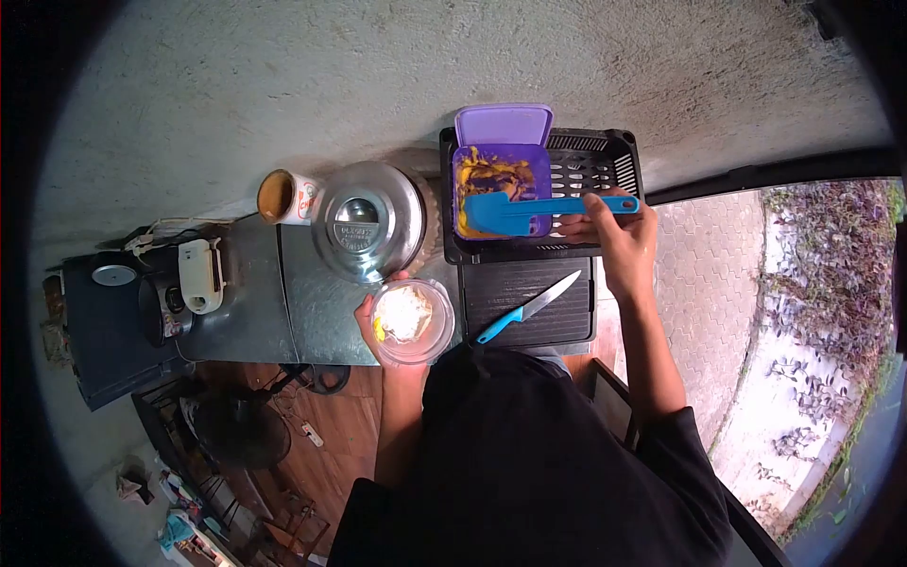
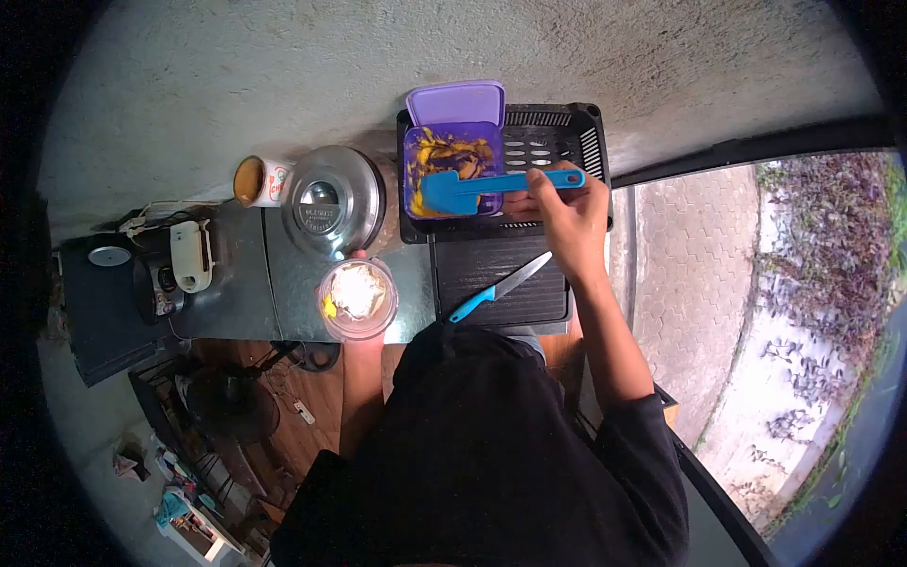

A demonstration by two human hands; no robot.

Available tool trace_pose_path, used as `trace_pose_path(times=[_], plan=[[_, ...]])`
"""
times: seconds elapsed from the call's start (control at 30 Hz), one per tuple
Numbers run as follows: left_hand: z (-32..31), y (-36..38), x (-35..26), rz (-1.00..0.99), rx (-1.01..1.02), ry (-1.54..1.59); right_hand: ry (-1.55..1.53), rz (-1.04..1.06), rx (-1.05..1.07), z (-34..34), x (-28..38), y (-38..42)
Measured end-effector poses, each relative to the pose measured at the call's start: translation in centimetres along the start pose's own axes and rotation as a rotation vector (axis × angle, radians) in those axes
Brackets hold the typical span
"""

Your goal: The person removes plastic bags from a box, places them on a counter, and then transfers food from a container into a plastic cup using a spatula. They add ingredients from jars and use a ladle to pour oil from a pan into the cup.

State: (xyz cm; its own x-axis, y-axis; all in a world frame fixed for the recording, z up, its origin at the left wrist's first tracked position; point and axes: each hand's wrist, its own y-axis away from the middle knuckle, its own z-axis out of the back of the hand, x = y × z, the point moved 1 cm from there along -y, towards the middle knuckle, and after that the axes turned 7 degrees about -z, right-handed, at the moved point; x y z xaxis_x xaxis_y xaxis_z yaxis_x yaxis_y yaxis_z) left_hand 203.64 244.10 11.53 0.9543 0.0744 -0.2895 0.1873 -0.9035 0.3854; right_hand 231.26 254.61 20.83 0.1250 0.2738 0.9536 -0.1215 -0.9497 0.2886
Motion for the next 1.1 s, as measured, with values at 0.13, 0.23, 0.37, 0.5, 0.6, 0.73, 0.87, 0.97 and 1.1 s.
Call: trace_pose_path(times=[0.13,0.23,0.37,0.5,0.6,0.73,0.87,0.97,1.1], plan=[[0.4,0.1,-0.1,-0.071,-0.047,-0.114,-0.037,-0.006,-0.041,1.1,0.0,0.3],[-0.5,0.4,-0.1,-0.070,-0.008,-0.111,-0.136,-0.030,-0.071,2.5,-0.2,0.5],[-1.2,0.0,-0.4,-0.029,-0.030,-0.154,-0.189,0.016,-0.083,4.7,0.8,1.9],[-1.9,0.2,-1.6,0.213,0.203,-0.114,-0.211,0.320,0.121,6.2,2.5,4.4],[-3.5,0.6,-1.1,0.160,-0.021,-0.314,0.069,0.515,0.280,5.1,6.2,7.1],[-4.0,1.2,-1.2,0.146,0.019,-0.437,0.433,0.642,0.536,3.6,10.8,9.0],[-4.1,1.9,-1.5,0.191,0.114,-0.433,0.675,0.730,0.751,1.3,12.6,10.1],[-3.9,2.5,-1.6,0.172,0.148,-0.375,0.766,0.785,0.863,0.0,13.7,12.0],[-3.5,3.1,-1.4,0.143,0.093,-0.349,0.852,0.932,0.991,-0.8,13.9,14.3]])
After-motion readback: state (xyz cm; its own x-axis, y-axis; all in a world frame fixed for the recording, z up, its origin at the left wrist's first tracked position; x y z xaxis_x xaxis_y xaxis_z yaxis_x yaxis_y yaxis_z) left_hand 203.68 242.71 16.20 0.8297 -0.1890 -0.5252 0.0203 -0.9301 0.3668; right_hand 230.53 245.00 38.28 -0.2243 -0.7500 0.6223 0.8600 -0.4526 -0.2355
